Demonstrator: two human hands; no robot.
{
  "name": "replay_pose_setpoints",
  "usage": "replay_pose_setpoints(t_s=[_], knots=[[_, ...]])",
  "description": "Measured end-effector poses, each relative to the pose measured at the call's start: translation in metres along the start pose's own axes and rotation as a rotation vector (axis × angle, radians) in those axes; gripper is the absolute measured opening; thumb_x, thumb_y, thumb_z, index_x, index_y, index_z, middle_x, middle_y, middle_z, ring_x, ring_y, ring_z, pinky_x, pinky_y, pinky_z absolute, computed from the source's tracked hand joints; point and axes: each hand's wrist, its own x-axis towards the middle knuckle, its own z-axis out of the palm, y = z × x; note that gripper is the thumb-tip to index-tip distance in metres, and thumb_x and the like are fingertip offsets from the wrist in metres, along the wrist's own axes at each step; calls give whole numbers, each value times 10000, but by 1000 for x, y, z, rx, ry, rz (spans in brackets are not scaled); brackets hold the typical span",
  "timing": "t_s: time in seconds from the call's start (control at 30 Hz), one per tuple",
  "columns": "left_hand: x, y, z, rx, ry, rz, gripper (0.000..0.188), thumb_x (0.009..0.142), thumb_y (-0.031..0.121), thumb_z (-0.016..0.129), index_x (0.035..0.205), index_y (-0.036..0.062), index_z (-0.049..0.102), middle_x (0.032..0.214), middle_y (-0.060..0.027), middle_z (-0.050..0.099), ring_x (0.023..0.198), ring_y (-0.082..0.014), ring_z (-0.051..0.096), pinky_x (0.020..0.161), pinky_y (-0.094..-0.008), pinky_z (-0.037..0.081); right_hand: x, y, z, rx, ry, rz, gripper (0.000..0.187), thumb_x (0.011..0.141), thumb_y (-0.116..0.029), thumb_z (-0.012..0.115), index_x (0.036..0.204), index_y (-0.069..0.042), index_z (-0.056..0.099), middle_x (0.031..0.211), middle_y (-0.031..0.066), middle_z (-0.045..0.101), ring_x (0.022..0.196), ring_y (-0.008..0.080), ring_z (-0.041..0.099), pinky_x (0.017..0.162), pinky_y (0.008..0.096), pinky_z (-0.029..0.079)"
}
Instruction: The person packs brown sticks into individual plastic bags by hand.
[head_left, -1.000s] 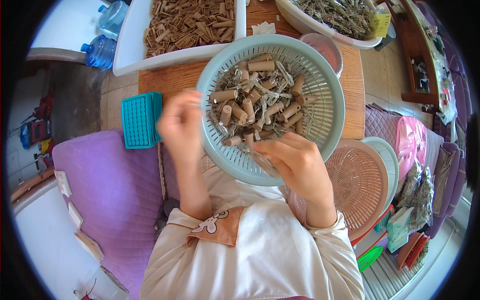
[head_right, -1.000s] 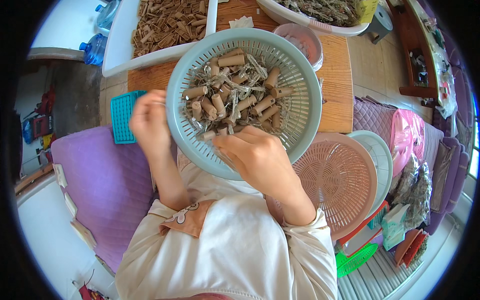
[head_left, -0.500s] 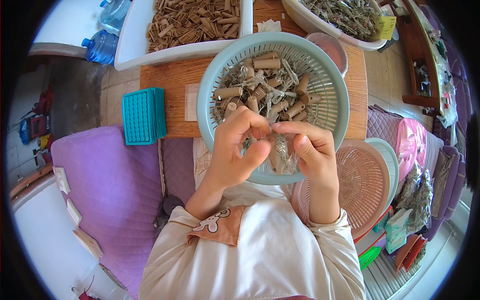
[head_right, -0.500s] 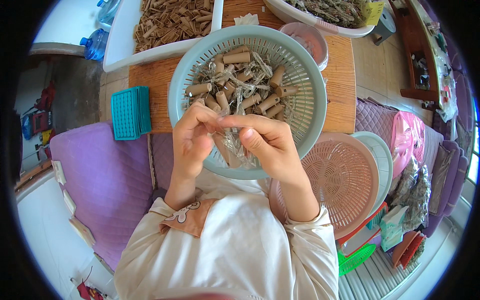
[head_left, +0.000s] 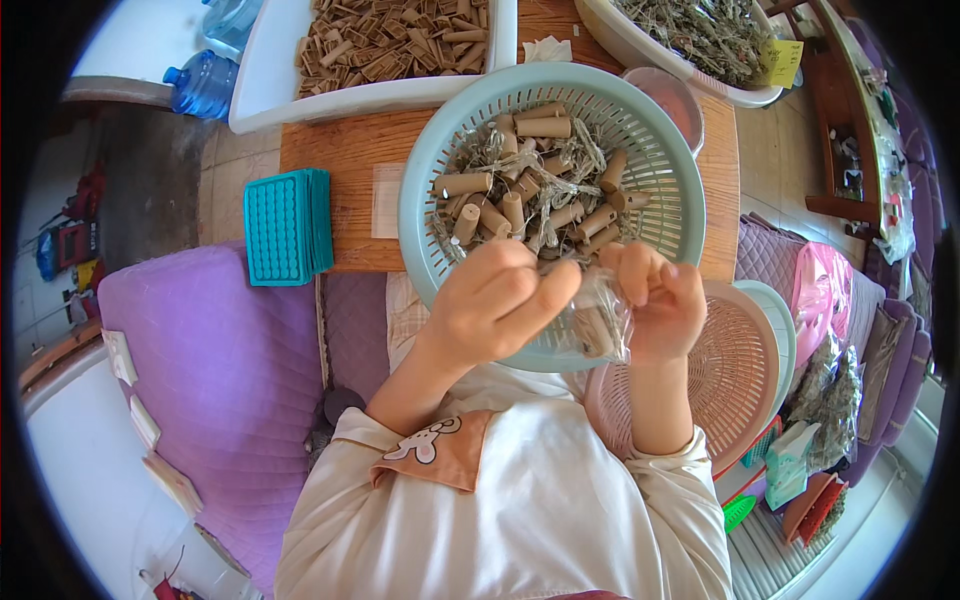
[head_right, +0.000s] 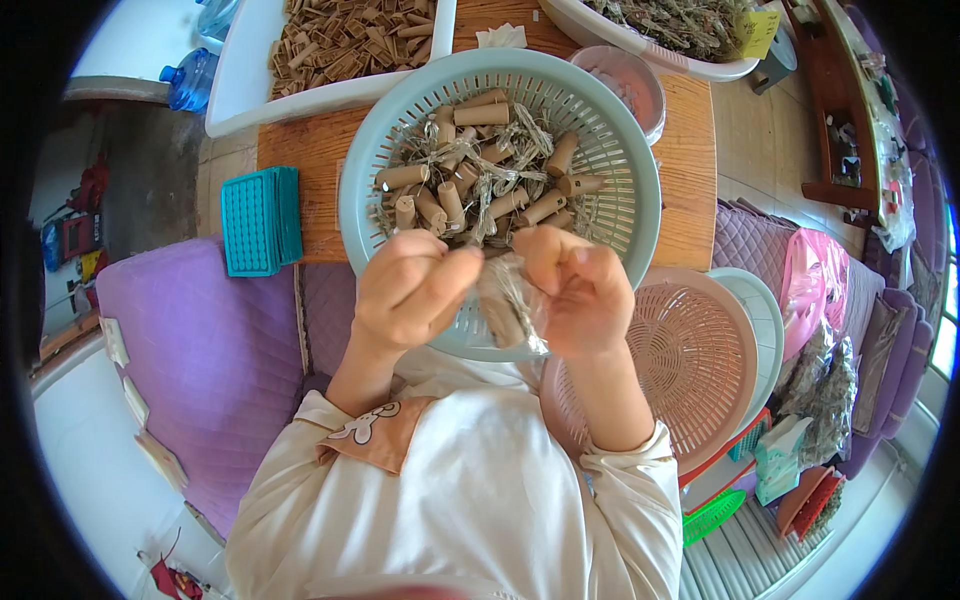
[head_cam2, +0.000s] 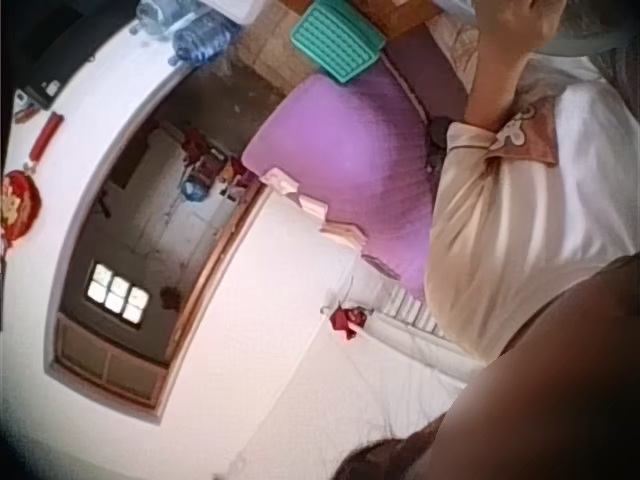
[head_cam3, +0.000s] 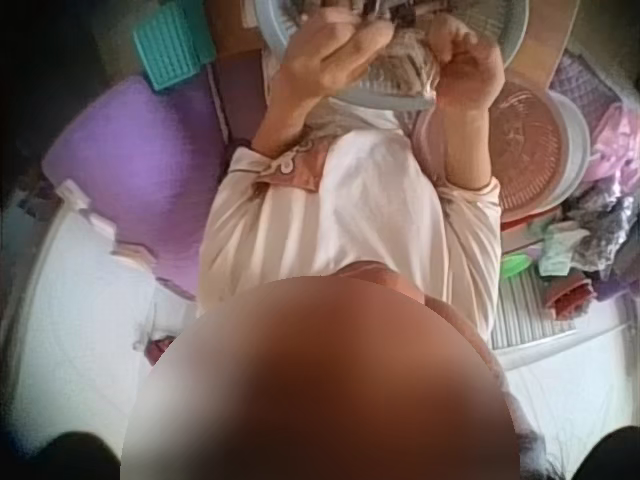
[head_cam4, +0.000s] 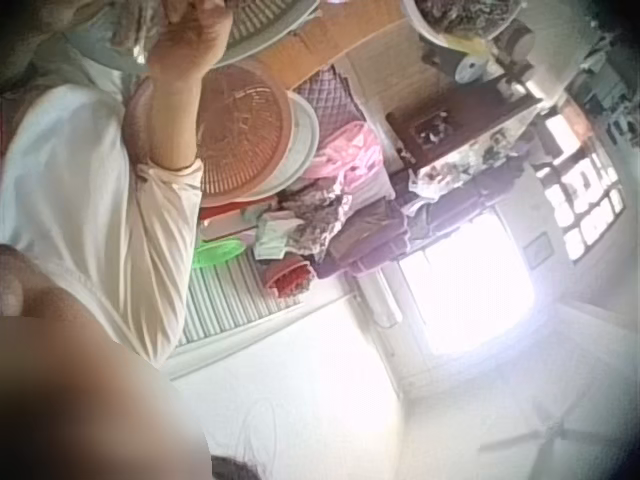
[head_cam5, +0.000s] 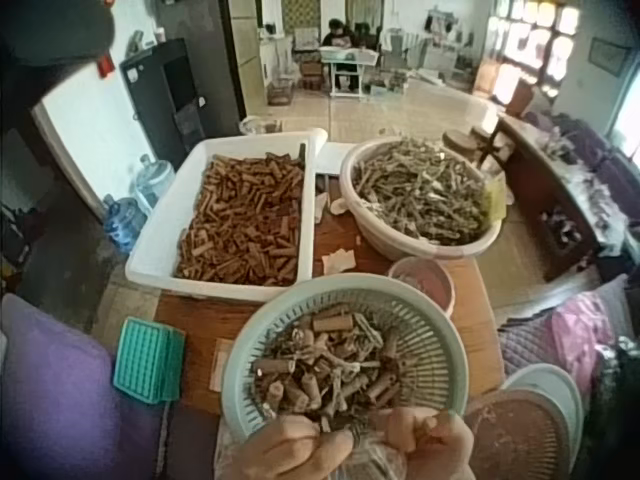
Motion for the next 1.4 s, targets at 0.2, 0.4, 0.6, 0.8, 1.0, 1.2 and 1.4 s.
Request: replay_pose_setpoints(t_s=[0.2, 0.4, 0.6, 0.8, 1.0, 1.2, 1.4], knots=[[-2, -14, -15, -69, -66, -272, 149, 674, 1, 635, 815, 47, 627, 572, -19, 486, 458, -142, 444, 406, -253, 339, -43, -92, 5, -1647, -128, 9, 156, 651, -95, 568, 585, 6, 470, 549, 85, 435, 480, 177, 409, 456, 296, 301], [-11, -31, -36, 87, 20, -544, 51, 728, 75, 621, 779, 75, 622, 571, -25, 502, 437, -143, 412, 401, -275, 325, -65, -110, 21, -1995, 260, 579, 174, 660, -68, 618, 821, -2, 622, 501, 81, 450, 439, 150, 427, 460, 289, 346], [-31, -60, -47, 146, 171, -589, 76, 802, 107, 562, 795, 34, 584, 670, -67, 584, 594, -182, 525, 985, -415, 261, -17, -82, 2, -2035, 278, 84, 288, 680, -13, 612, 966, -25, 584, 792, 148, 568, 610, 233, 565, 574, 331, 434], [-46, -77, -59, 213, 75, -855, 95, 771, 88, 598, 846, 32, 582, 714, -70, 582, 605, -167, 530, 847, -347, 381, 35, -43, -32, -2347, 39, -233, 327, 695, -20, 601, 1014, -47, 536, 948, 155, 537, 870, 305, 527, 731, 394, 424], [-85, -100, -51, 550, -238, -933, 317, 700, 173, 678, 917, -15, 544, 911, -196, 545, 829, -353, 526, 704, -394, 432, 42, -36, -22, -2332, 107, -87, 246, 763, -68, 558, 985, -10, 471, 946, 153, 540, 906, 324, 526, 726, 363, 441], [-98, -114, -36, 467, -205, -1212, 285, 686, 166, 676, 875, 4, 537, 795, -156, 581, 728, -325, 559, 646, -389, 447, 40, -31, -11, -1414, 142, -195, 204, 907, -172, 408, 1044, -22, 414, 786, 81, 485, 611, 222, 586, 536, 299, 460], [-107, -123, -40, 346, -146, -1134, 146, 717, 115, 639, 794, 17, 563, 673, -120, 595, 630, -270, 589, 580, -350, 455, 36, -25, 10, -844, 157, -13, 307, 940, -263, 321, 1132, -43, 417, 781, -1, 414, 579, 74, 518, 470, 187, 441]])
